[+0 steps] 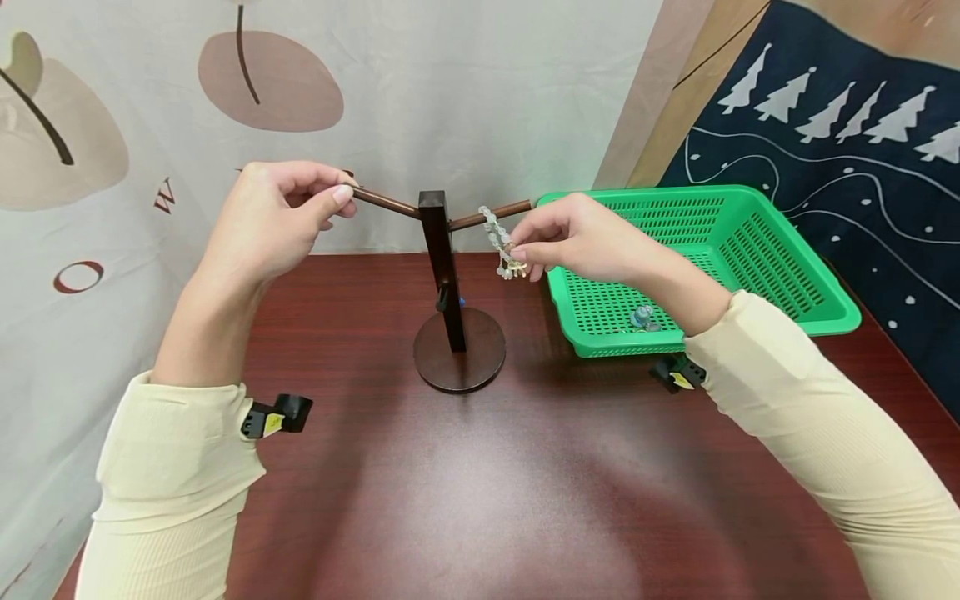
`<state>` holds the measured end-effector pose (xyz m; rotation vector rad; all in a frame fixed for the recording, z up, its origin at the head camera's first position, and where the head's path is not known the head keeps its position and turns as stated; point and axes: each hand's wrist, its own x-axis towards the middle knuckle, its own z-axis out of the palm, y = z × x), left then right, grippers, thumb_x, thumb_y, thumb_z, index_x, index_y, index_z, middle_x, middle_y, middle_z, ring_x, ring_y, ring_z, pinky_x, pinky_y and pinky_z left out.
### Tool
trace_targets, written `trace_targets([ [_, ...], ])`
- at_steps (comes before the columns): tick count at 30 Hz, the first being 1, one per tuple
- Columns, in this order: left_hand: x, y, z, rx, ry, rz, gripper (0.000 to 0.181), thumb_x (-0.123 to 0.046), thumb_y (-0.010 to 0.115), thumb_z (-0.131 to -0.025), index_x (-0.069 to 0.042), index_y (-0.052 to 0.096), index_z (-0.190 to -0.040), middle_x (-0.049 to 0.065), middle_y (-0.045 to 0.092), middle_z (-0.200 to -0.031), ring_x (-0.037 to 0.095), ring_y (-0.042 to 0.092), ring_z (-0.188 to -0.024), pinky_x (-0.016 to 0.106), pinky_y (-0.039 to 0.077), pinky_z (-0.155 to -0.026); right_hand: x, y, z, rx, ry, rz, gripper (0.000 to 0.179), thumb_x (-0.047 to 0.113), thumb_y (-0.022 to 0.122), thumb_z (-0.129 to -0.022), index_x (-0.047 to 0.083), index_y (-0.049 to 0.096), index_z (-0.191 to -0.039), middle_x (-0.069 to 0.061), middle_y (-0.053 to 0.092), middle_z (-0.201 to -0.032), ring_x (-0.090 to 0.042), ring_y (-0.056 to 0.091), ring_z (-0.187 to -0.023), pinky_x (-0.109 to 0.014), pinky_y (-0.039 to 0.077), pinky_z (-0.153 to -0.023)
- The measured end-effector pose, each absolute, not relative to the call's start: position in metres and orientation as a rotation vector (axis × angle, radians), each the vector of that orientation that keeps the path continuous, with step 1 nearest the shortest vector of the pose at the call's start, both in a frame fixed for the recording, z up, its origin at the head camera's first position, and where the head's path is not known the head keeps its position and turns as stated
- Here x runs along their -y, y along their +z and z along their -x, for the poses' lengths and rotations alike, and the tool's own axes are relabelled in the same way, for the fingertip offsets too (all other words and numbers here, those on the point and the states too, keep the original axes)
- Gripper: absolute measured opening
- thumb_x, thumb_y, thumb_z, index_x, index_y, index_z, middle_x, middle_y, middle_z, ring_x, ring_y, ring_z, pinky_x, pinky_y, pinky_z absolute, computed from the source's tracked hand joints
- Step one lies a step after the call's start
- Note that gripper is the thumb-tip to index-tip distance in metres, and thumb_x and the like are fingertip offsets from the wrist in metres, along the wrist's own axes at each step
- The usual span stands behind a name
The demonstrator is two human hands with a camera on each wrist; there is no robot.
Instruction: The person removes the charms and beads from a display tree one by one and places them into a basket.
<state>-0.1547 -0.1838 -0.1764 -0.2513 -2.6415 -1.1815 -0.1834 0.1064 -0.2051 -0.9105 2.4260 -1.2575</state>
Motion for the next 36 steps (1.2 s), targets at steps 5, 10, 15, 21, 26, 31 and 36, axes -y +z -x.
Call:
trace_targets([
  [5, 0.184, -0.177, 0.155, 2.641, -1.187, 0.248, 0.021, -0.016, 0.058, -0.09, 0.0, 0.067, -0.101, -0.017, 0.061, -0.066, 0.008, 0.053, -0.063, 0.017, 0.036, -0.057, -0.111, -0.205, 0.184, -2.463, -1.201, 0.905, 0.012, 0.01, 0.062, -0.087, 0.002, 0.068, -0.093, -0.01, 0.064, -0.08, -0.022, 0.061, -0.072, -0.034, 0.048, -0.071],
  [10, 0.184, -0.177, 0.155, 2.641, -1.178, 0.252, 0.021, -0.015, 0.058, -0.09, 0.0, 0.067, -0.1, -0.016, 0.061, -0.066, 0.008, 0.052, -0.062, 0.017, 0.036, -0.056, -0.116, -0.205, 0.185, -2.476, -1.182, 0.897, 0.012, 0.011, 0.062, -0.088, 0.003, 0.068, -0.093, -0.008, 0.064, -0.08, -0.022, 0.06, -0.073, -0.031, 0.048, -0.069],
  [15, 0.184, -0.176, 0.154, 2.639, -1.18, 0.253, 0.021, -0.015, 0.058, -0.09, 0.0, 0.067, -0.1, -0.018, 0.059, -0.065, 0.008, 0.052, -0.062, 0.017, 0.036, -0.056, -0.119, -0.204, 0.185, -2.479, -1.183, 0.875, 0.011, 0.01, 0.061, -0.088, 0.003, 0.068, -0.093, -0.012, 0.062, -0.078, -0.025, 0.059, -0.073, -0.031, 0.048, -0.068],
  [21, 0.184, -0.176, 0.154, 2.649, -1.181, 0.248, 0.022, -0.017, 0.058, -0.09, 0.0, 0.066, -0.101, -0.02, 0.058, -0.064, 0.007, 0.052, -0.062, 0.018, 0.036, -0.056, -0.123, -0.202, 0.186, -2.492, -1.181, 0.888, 0.011, 0.009, 0.061, -0.088, 0.002, 0.068, -0.093, -0.012, 0.062, -0.077, -0.022, 0.059, -0.07, -0.03, 0.048, -0.068],
  [26, 0.184, -0.176, 0.154, 2.655, -1.185, 0.242, 0.023, -0.018, 0.058, -0.09, 0.0, 0.066, -0.102, -0.02, 0.059, -0.064, 0.007, 0.052, -0.062, 0.018, 0.037, -0.057, -0.126, -0.201, 0.187, -2.504, -1.187, 0.886, 0.012, 0.01, 0.062, -0.087, 0.002, 0.068, -0.093, -0.011, 0.063, -0.079, -0.022, 0.06, -0.07, -0.03, 0.048, -0.069],
  [31, 0.184, -0.175, 0.154, 2.661, -1.193, 0.234, 0.023, -0.018, 0.058, -0.09, 0.0, 0.066, -0.102, -0.02, 0.059, -0.065, 0.007, 0.052, -0.063, 0.018, 0.037, -0.057, -0.13, -0.198, 0.187, -2.496, -1.22, 0.87, 0.014, 0.01, 0.062, -0.087, 0.001, 0.068, -0.095, -0.01, 0.063, -0.077, -0.022, 0.06, -0.07, -0.029, 0.048, -0.068],
  [36, 0.184, -0.175, 0.154, 2.671, -1.196, 0.234, 0.023, -0.017, 0.056, -0.091, 0.0, 0.066, -0.104, -0.019, 0.06, -0.066, 0.008, 0.052, -0.063, 0.018, 0.037, -0.058, -0.133, -0.196, 0.188, -2.509, -1.247, 0.854, 0.015, 0.01, 0.062, -0.087, -0.001, 0.067, -0.096, -0.009, 0.064, -0.075, -0.022, 0.061, -0.069, -0.028, 0.049, -0.068],
])
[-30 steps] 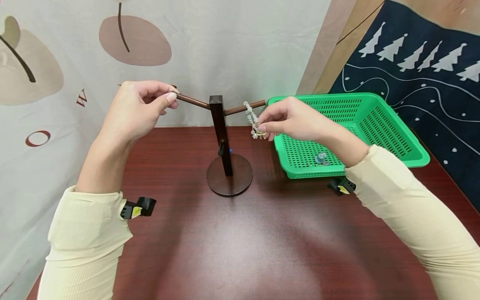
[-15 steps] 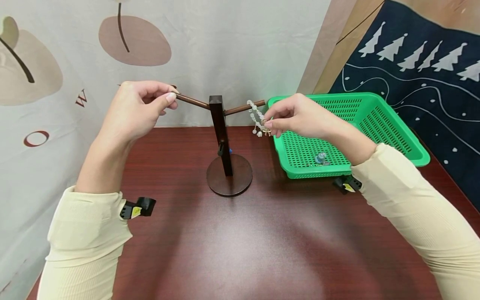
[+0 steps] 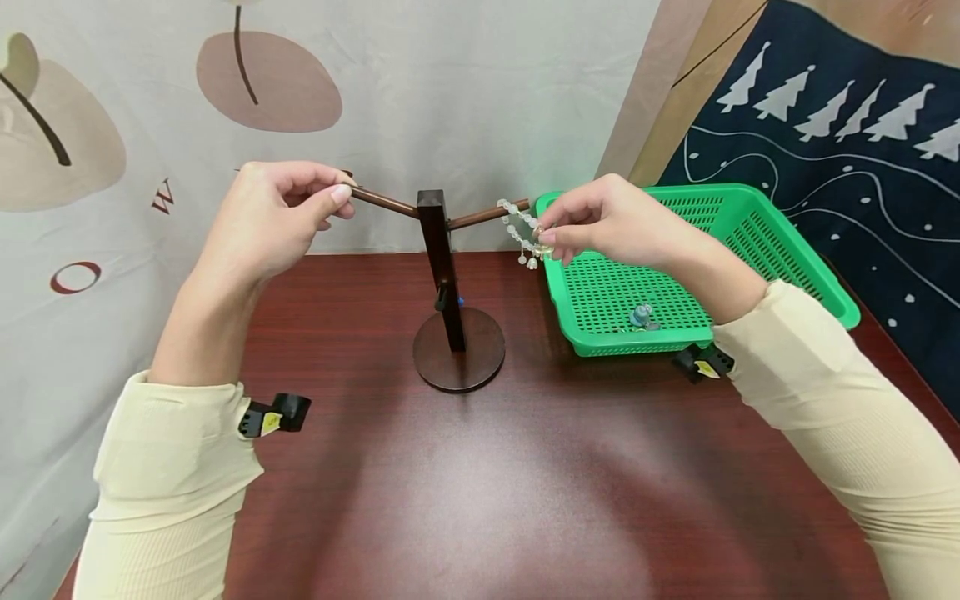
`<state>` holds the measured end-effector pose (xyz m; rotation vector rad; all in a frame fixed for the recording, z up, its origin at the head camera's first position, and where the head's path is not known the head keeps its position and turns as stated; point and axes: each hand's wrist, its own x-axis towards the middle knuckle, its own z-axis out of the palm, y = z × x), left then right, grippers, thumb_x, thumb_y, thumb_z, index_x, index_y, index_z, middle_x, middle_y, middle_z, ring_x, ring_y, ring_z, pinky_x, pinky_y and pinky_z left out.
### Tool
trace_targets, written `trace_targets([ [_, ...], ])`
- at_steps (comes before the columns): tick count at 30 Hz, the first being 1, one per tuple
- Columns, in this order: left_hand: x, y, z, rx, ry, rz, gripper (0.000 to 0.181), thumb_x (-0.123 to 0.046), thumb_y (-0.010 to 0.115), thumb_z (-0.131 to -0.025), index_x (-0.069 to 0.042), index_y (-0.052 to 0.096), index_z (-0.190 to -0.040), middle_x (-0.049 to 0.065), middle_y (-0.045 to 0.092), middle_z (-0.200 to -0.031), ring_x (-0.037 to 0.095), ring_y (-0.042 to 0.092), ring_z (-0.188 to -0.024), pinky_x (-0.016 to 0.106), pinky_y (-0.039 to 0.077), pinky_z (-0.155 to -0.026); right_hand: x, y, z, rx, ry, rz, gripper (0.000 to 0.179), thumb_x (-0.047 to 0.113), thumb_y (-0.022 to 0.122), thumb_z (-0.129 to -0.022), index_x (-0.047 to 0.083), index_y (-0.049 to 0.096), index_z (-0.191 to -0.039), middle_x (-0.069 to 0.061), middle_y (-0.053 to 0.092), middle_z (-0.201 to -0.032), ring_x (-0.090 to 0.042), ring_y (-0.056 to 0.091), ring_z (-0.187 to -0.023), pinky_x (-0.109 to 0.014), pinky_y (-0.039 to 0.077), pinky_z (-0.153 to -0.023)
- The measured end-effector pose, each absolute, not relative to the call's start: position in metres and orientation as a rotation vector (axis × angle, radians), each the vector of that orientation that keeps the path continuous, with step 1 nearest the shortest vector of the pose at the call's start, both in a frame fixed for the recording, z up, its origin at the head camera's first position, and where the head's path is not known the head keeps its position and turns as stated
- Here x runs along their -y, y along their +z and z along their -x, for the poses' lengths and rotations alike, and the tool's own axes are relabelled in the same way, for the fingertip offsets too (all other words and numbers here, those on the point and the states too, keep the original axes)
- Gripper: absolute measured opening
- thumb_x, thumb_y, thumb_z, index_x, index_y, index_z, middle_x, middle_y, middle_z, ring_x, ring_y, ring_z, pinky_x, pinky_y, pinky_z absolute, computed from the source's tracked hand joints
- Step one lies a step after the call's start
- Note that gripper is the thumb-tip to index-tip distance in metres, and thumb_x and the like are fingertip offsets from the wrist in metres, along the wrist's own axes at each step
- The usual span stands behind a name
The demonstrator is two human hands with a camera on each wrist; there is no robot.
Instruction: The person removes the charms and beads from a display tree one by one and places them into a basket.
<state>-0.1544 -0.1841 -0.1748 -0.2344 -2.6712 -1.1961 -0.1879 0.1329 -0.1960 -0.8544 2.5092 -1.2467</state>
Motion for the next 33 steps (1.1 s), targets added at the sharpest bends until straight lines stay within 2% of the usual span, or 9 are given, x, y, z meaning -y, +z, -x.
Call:
trace_targets([
  [12, 0.185, -0.174, 0.155, 2.663, -1.202, 0.254, 0.022, -0.015, 0.056, -0.091, 0.001, 0.065, -0.104, -0.018, 0.061, -0.066, 0.007, 0.053, -0.062, 0.017, 0.038, -0.058, -0.139, -0.188, 0.189, -2.558, -1.286, 0.838, 0.014, 0.01, 0.063, -0.087, -0.001, 0.068, -0.094, -0.011, 0.065, -0.074, -0.025, 0.061, -0.069, -0.027, 0.05, -0.067],
  [33, 0.185, -0.174, 0.153, 2.679, -1.167, 0.247, 0.023, -0.017, 0.057, -0.091, -0.001, 0.066, -0.104, -0.02, 0.059, -0.065, 0.008, 0.052, -0.063, 0.018, 0.035, -0.055, -0.165, -0.195, 0.189, -2.639, -1.201, 0.766, 0.015, 0.01, 0.061, -0.088, 0.0, 0.067, -0.096, -0.011, 0.063, -0.071, -0.019, 0.059, -0.066, -0.024, 0.048, -0.064],
])
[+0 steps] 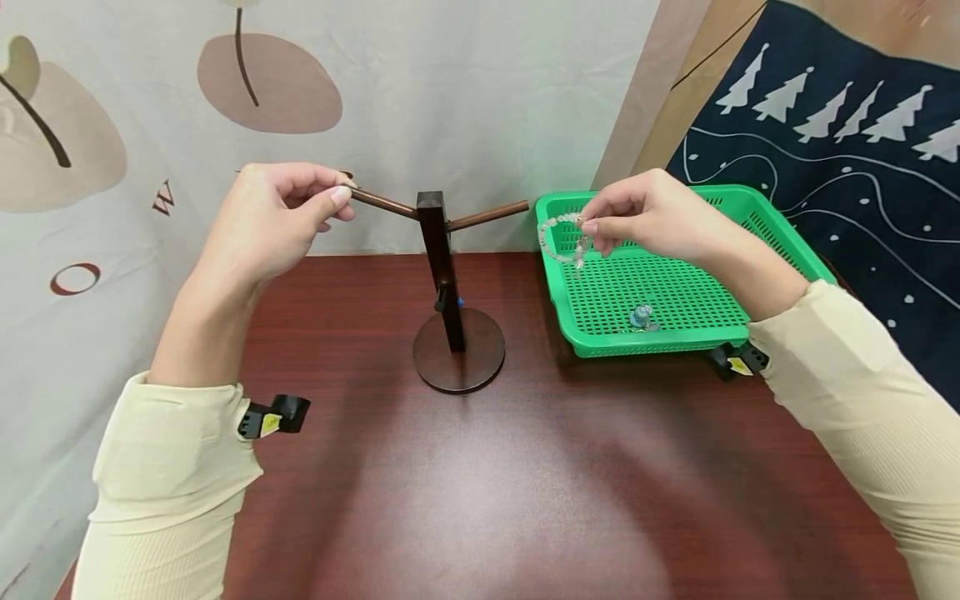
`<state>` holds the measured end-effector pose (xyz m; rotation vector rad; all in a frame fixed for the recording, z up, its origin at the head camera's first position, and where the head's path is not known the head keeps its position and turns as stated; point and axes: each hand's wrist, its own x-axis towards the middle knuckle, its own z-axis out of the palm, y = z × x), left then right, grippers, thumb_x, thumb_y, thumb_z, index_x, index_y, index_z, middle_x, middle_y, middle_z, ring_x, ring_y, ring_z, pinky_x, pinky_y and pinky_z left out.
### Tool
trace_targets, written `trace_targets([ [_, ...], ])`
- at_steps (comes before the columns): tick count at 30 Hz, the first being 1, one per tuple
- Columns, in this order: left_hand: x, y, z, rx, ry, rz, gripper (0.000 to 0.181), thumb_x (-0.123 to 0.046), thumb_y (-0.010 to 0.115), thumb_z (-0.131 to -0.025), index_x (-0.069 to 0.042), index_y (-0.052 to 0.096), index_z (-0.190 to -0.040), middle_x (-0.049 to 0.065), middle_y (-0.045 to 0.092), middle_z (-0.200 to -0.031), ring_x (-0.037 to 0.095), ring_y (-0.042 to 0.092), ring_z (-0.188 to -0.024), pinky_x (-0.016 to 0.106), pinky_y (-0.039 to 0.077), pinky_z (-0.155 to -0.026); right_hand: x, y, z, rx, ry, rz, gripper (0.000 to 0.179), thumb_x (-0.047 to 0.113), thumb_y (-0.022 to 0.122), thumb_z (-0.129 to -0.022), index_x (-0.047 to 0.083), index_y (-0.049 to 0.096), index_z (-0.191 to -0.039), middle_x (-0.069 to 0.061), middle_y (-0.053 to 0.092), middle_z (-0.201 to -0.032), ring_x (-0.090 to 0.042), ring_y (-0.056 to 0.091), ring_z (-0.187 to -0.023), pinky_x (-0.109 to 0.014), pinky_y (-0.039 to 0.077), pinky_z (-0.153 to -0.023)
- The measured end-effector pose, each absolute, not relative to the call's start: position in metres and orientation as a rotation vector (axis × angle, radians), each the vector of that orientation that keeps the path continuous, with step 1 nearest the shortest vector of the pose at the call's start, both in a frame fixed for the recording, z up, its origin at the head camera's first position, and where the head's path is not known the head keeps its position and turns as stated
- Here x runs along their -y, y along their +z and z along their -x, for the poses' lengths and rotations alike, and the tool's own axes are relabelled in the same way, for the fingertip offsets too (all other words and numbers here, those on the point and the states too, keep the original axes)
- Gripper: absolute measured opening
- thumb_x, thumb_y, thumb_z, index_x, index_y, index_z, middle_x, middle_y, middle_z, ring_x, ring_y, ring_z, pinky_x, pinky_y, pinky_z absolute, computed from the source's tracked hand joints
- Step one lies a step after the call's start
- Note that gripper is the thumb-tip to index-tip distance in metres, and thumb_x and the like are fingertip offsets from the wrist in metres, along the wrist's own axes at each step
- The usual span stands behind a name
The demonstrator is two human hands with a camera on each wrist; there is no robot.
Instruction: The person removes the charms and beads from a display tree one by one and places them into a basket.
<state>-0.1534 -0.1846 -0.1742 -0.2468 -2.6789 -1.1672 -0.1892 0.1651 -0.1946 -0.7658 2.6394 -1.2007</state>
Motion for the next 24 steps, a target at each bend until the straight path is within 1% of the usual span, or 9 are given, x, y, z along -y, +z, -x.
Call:
trace_targets([
  [6, 0.185, -0.174, 0.153, 2.673, -1.167, 0.255, 0.023, -0.016, 0.057, -0.091, 0.0, 0.066, -0.104, -0.019, 0.059, -0.064, 0.007, 0.052, -0.062, 0.018, 0.035, -0.055, -0.176, -0.2, 0.188, -2.658, -1.18, 0.689, 0.016, 0.011, 0.062, -0.088, 0.0, 0.067, -0.098, -0.009, 0.065, -0.074, -0.02, 0.06, -0.069, -0.023, 0.049, -0.065],
  [13, 0.185, -0.175, 0.153, 2.677, -1.165, 0.253, 0.023, -0.017, 0.057, -0.091, 0.0, 0.066, -0.104, -0.02, 0.059, -0.064, 0.007, 0.051, -0.062, 0.018, 0.035, -0.054, -0.189, -0.21, 0.186, -2.671, -1.11, 0.726, 0.014, 0.009, 0.06, -0.088, 0.001, 0.068, -0.097, -0.01, 0.064, -0.074, -0.017, 0.059, -0.067, -0.023, 0.048, -0.064],
  [18, 0.185, -0.175, 0.153, 2.676, -1.172, 0.254, 0.023, -0.017, 0.057, -0.091, 0.0, 0.066, -0.104, -0.02, 0.059, -0.064, 0.007, 0.052, -0.062, 0.018, 0.035, -0.055, -0.2, -0.22, 0.183, -2.66, -1.083, 0.686, 0.014, 0.008, 0.06, -0.088, 0.0, 0.067, -0.097, -0.009, 0.064, -0.074, -0.017, 0.059, -0.067, -0.024, 0.049, -0.064],
  [24, 0.185, -0.175, 0.153, 2.672, -1.183, 0.254, 0.023, -0.016, 0.057, -0.091, 0.0, 0.066, -0.104, -0.02, 0.059, -0.064, 0.007, 0.052, -0.062, 0.018, 0.036, -0.056, -0.215, -0.231, 0.18, -2.67, -1.058, 0.614, 0.014, 0.008, 0.06, -0.089, 0.0, 0.067, -0.097, -0.007, 0.064, -0.074, -0.019, 0.06, -0.068, -0.024, 0.049, -0.064],
])
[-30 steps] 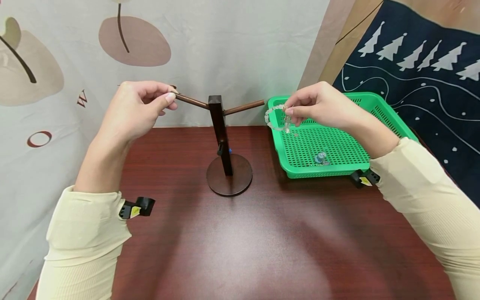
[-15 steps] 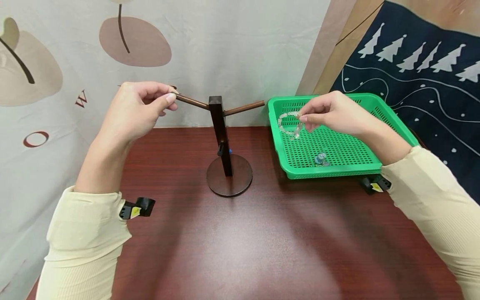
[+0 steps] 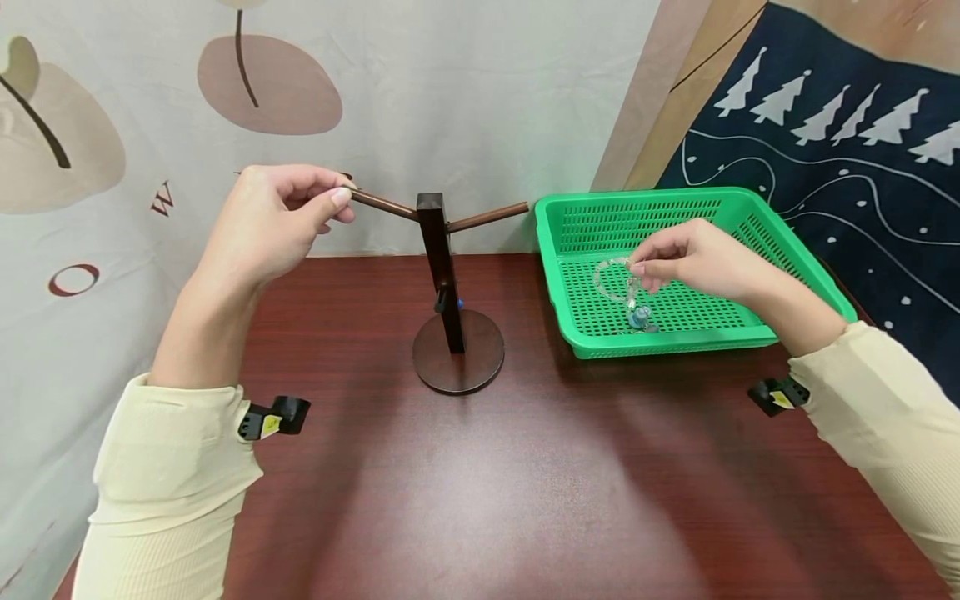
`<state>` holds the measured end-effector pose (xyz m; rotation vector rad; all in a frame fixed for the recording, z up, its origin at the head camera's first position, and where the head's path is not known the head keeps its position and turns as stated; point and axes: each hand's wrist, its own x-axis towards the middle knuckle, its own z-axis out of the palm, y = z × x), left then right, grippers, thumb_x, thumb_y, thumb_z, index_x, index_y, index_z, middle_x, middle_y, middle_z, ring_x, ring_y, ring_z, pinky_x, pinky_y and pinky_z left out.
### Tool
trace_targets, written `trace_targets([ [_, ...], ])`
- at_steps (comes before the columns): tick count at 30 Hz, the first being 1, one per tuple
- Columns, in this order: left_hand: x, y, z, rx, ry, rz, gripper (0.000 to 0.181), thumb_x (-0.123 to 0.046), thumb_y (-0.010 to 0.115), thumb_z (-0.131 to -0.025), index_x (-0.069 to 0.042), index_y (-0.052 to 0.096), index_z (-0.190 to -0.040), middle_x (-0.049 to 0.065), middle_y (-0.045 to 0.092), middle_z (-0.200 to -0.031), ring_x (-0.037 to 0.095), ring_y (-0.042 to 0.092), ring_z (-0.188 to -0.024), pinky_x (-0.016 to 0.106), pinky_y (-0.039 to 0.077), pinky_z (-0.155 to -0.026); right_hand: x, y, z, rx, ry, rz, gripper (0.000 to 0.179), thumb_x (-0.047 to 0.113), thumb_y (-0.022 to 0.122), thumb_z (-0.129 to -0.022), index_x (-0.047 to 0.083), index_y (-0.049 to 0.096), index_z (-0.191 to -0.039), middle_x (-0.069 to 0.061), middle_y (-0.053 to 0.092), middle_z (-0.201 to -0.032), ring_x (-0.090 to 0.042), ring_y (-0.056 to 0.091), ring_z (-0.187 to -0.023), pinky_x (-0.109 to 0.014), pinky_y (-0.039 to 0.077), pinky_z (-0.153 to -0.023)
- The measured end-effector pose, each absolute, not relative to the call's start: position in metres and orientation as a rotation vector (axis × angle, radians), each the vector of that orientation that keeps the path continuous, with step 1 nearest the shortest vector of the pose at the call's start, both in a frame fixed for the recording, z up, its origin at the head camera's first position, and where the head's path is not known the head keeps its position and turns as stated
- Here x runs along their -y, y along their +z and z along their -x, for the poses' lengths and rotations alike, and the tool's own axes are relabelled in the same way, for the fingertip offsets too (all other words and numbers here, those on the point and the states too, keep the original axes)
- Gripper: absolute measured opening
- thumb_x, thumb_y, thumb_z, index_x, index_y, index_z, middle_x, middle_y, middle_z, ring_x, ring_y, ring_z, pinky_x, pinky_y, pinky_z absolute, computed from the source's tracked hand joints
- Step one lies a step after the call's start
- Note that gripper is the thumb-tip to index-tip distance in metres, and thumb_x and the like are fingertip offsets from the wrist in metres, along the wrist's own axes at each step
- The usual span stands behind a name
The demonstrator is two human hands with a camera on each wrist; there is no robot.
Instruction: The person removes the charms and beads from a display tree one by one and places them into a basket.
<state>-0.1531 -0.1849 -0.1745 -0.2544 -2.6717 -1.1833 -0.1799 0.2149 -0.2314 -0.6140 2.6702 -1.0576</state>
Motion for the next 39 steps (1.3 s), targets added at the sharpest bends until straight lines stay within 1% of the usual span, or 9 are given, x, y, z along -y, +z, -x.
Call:
trace_targets([
  [13, 0.184, -0.175, 0.154, 2.657, -1.192, 0.263, 0.023, -0.015, 0.057, -0.091, 0.001, 0.065, -0.104, -0.017, 0.06, -0.064, 0.006, 0.052, -0.061, 0.017, 0.037, -0.056, -0.247, -0.253, 0.176, -2.653, -1.02, 0.467, 0.017, 0.01, 0.058, -0.09, -0.001, 0.066, -0.1, -0.006, 0.063, -0.075, -0.019, 0.059, -0.069, -0.026, 0.049, -0.064],
  [20, 0.184, -0.175, 0.154, 2.662, -1.194, 0.256, 0.023, -0.016, 0.057, -0.091, 0.001, 0.066, -0.104, -0.02, 0.059, -0.062, 0.006, 0.052, -0.061, 0.017, 0.036, -0.055, -0.262, -0.265, 0.177, -2.648, -0.988, 0.422, 0.018, 0.01, 0.057, -0.09, -0.003, 0.065, -0.1, -0.009, 0.063, -0.076, -0.019, 0.058, -0.068, -0.028, 0.049, -0.064],
  [25, 0.185, -0.175, 0.153, 2.661, -1.194, 0.254, 0.024, -0.016, 0.057, -0.091, 0.0, 0.066, -0.105, -0.02, 0.059, -0.062, 0.006, 0.052, -0.061, 0.017, 0.036, -0.056, -0.267, -0.273, 0.179, -2.617, -0.962, 0.471, 0.018, 0.008, 0.056, -0.091, -0.005, 0.064, -0.1, -0.012, 0.063, -0.075, -0.02, 0.058, -0.067, -0.031, 0.05, -0.063],
  [29, 0.185, -0.175, 0.153, 2.659, -1.189, 0.254, 0.024, -0.017, 0.058, -0.09, 0.0, 0.066, -0.105, -0.02, 0.059, -0.062, 0.006, 0.052, -0.06, 0.017, 0.036, -0.055, -0.269, -0.278, 0.18, -2.591, -0.955, 0.501, 0.019, 0.008, 0.056, -0.091, -0.007, 0.063, -0.1, -0.01, 0.061, -0.072, -0.02, 0.056, -0.065, -0.03, 0.049, -0.062],
  [33, 0.184, -0.175, 0.154, 2.657, -1.192, 0.251, 0.025, -0.018, 0.058, -0.091, 0.001, 0.066, -0.105, -0.02, 0.059, -0.062, 0.006, 0.052, -0.06, 0.017, 0.037, -0.055, -0.271, -0.279, 0.179, -2.584, -0.95, 0.503, 0.019, 0.006, 0.054, -0.091, -0.007, 0.063, -0.101, -0.01, 0.061, -0.075, -0.02, 0.056, -0.066, -0.031, 0.049, -0.063],
  [39, 0.184, -0.175, 0.154, 2.661, -1.176, 0.251, 0.025, -0.019, 0.058, -0.09, 0.0, 0.066, -0.105, -0.021, 0.058, -0.062, 0.006, 0.052, -0.06, 0.017, 0.035, -0.054, -0.271, -0.274, 0.18, -2.588, -0.956, 0.478, 0.018, 0.006, 0.054, -0.091, -0.006, 0.062, -0.101, -0.009, 0.062, -0.076, -0.021, 0.058, -0.068, -0.028, 0.05, -0.063],
])
